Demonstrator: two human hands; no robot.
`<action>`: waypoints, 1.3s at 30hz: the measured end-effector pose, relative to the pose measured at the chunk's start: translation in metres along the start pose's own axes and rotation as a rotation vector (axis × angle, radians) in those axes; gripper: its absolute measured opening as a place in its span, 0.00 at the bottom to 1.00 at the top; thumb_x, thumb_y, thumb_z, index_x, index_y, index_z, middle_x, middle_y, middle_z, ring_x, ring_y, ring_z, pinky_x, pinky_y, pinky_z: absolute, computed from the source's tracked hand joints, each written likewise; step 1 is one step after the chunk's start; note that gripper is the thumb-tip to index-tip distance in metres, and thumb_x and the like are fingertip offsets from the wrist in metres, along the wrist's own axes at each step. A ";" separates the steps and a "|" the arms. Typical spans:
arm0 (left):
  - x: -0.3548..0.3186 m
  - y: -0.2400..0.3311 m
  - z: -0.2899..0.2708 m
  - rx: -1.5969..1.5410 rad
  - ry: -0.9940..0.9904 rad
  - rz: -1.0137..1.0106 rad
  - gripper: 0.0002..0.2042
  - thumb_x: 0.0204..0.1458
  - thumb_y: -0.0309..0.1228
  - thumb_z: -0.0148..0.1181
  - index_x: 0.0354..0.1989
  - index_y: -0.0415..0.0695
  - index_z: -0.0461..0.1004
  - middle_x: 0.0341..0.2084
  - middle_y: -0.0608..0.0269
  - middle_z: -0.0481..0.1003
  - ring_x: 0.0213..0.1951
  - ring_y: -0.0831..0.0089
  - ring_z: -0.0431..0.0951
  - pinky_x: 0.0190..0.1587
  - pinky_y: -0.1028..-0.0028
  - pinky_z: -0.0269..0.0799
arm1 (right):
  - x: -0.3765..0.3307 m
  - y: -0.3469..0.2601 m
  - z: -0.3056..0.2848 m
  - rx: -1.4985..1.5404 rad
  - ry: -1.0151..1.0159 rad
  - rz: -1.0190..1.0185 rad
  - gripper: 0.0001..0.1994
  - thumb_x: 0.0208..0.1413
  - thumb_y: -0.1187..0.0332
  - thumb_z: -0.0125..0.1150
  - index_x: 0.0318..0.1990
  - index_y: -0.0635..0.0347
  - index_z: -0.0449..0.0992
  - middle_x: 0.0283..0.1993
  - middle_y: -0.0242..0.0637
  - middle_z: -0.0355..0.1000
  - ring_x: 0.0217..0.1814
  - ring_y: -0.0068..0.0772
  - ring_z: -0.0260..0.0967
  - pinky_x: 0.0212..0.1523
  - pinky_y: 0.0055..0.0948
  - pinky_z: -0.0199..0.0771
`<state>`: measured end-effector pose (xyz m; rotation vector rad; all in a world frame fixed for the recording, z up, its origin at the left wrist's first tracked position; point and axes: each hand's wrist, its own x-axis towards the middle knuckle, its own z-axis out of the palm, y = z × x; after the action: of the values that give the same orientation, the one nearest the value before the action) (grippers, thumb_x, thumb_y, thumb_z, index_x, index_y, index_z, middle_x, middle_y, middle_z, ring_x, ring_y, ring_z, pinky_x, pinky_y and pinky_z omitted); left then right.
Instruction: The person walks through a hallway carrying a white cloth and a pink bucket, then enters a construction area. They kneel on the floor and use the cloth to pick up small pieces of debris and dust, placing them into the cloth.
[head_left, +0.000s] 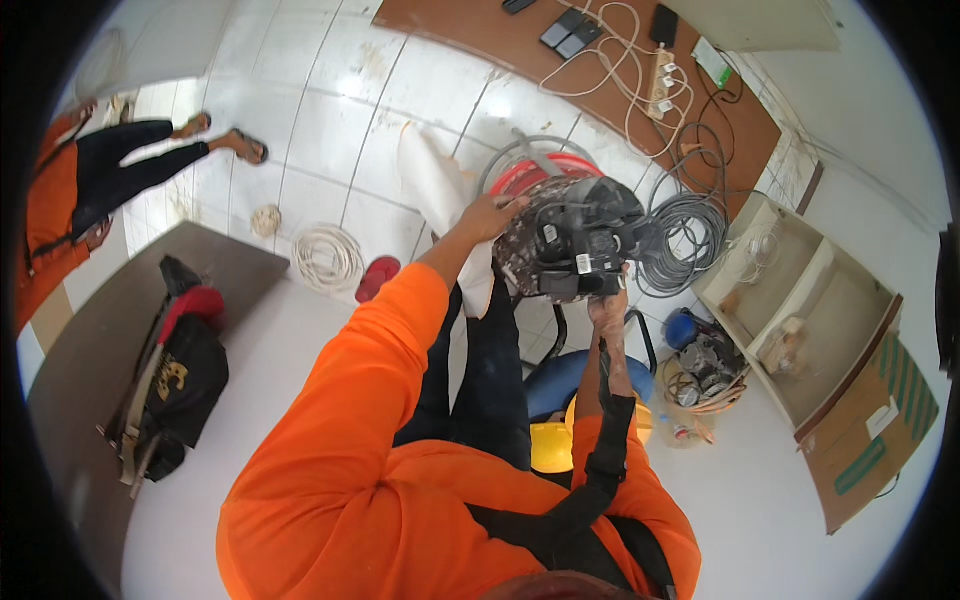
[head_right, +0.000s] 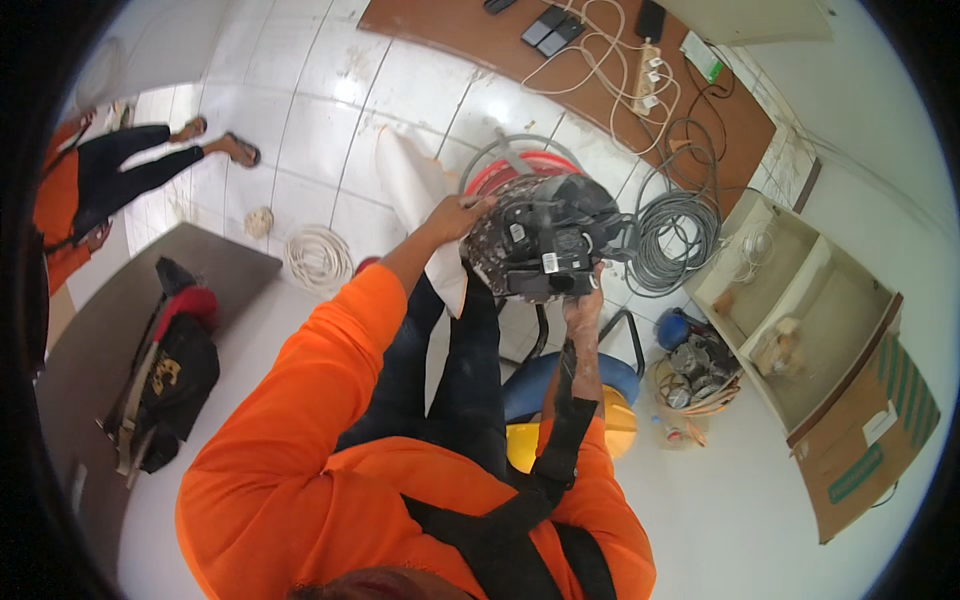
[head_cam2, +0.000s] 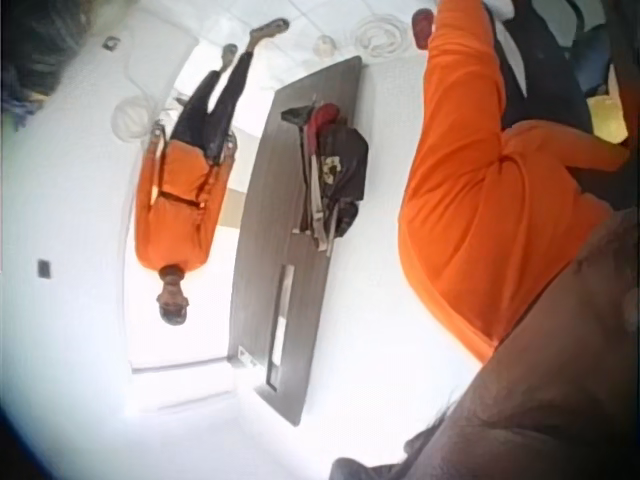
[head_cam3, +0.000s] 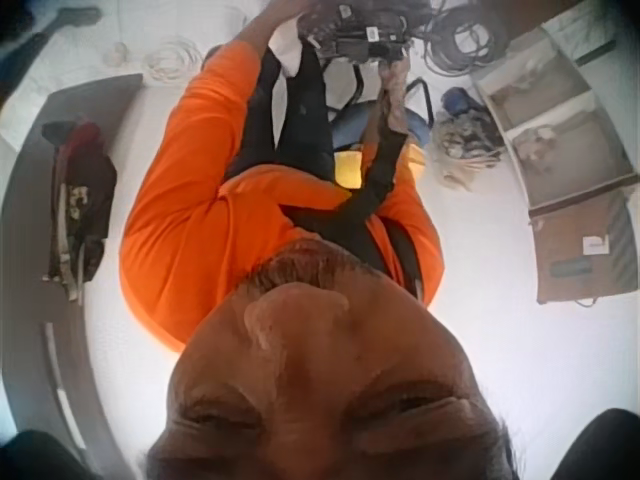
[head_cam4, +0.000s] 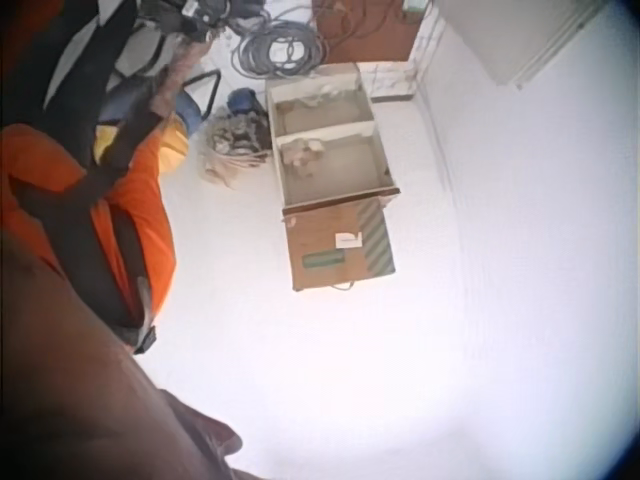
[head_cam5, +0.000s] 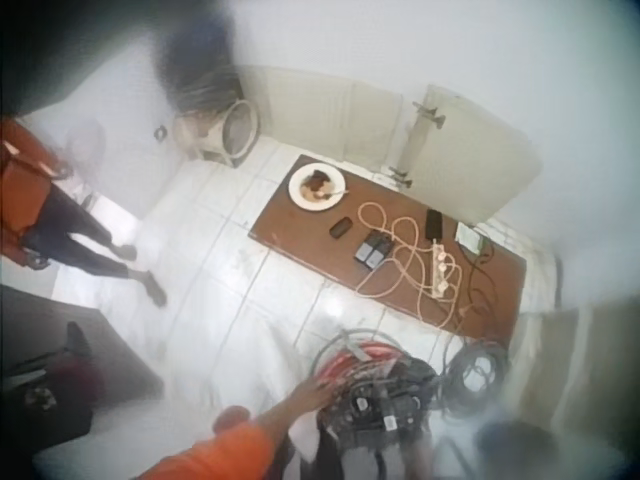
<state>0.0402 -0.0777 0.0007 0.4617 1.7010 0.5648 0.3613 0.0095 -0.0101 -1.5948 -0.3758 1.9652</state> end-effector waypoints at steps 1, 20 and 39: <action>0.003 -0.003 -0.003 -0.020 -0.030 0.019 0.30 0.57 0.60 0.53 0.50 0.45 0.80 0.42 0.44 0.80 0.47 0.56 0.79 0.52 0.65 0.71 | 0.000 0.000 0.002 -0.029 -0.003 -0.028 0.24 0.68 0.49 0.45 0.60 0.56 0.67 0.54 0.36 0.74 0.54 0.35 0.71 0.59 0.36 0.69; -0.025 -0.024 0.028 0.047 0.160 -0.010 0.35 0.58 0.61 0.46 0.59 0.39 0.69 0.51 0.41 0.74 0.55 0.49 0.74 0.57 0.58 0.67 | 0.003 -0.005 -0.010 -0.088 0.083 0.092 0.17 0.60 0.61 0.61 0.54 0.57 0.73 0.48 0.34 0.76 0.49 0.34 0.74 0.52 0.39 0.76; -0.022 0.006 0.018 0.083 0.204 -0.162 0.44 0.53 0.69 0.45 0.56 0.36 0.72 0.53 0.39 0.73 0.58 0.48 0.72 0.60 0.60 0.65 | -0.002 -0.003 0.010 -0.102 0.047 0.141 0.28 0.62 0.40 0.52 0.53 0.56 0.74 0.41 0.31 0.78 0.37 0.23 0.72 0.34 0.22 0.70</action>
<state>0.0618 -0.0834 0.0188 0.3299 1.9428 0.4356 0.3530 0.0116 -0.0047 -1.7713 -0.3583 2.0379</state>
